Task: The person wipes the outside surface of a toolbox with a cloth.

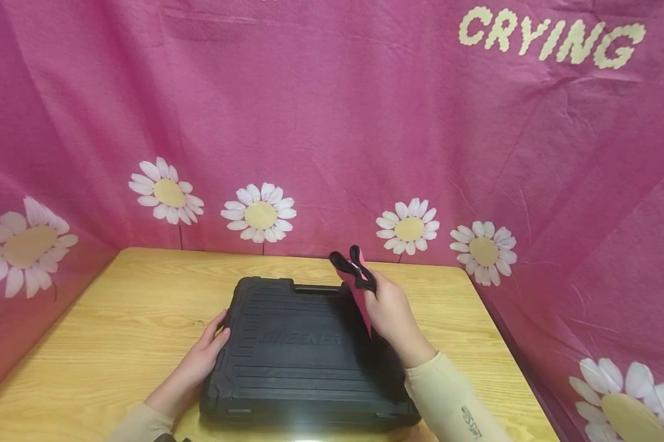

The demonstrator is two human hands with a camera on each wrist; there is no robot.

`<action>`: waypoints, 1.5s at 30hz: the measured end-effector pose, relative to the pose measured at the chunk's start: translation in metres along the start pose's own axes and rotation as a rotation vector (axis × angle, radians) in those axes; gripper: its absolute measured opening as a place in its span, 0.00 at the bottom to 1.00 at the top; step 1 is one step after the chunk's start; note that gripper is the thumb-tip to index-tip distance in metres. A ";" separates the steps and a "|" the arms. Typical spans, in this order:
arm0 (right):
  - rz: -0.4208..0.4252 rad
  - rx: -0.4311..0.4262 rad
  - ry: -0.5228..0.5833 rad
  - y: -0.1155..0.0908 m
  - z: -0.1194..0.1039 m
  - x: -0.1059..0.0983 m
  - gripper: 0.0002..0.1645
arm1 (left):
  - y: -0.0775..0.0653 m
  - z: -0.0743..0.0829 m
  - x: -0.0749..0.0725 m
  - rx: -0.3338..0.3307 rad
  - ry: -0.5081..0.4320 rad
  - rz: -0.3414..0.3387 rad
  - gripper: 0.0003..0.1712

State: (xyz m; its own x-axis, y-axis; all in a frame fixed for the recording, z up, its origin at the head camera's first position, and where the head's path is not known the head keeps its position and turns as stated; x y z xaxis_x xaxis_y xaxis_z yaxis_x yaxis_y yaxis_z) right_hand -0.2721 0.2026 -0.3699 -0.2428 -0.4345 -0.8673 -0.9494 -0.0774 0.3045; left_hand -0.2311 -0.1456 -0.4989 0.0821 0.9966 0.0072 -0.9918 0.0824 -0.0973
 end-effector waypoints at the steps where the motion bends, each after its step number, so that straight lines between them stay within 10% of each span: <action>1: -0.016 -0.014 0.002 0.002 -0.004 0.004 0.17 | 0.000 0.000 0.000 0.004 -0.002 -0.001 0.36; 24: -0.305 -0.164 -0.022 0.046 -0.090 0.070 0.08 | -0.002 0.000 0.001 -0.015 -0.018 0.033 0.37; 39: -0.352 -0.271 -0.159 0.058 -0.131 0.101 0.07 | -0.001 0.000 0.000 -0.035 -0.022 0.032 0.37; 45: -0.341 -0.402 -0.373 0.049 -0.144 0.107 0.06 | 0.000 -0.001 0.001 -0.047 -0.051 0.019 0.37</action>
State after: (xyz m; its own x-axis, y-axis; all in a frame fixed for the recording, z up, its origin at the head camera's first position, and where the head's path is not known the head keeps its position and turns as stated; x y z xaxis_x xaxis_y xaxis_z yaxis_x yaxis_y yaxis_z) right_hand -0.3160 0.0229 -0.3905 -0.0623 0.0096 -0.9980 -0.8543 -0.5175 0.0483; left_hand -0.2308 -0.1451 -0.4999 0.0568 0.9969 0.0550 -0.9874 0.0642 -0.1446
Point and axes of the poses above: each hand's wrist, its own y-axis towards the middle knuckle, its own x-axis out of the palm, z = x × y, the point moved 1 cm from there along y, towards the middle knuckle, and after that the axes turned 11 degrees about -y, right-handed, at the moved point
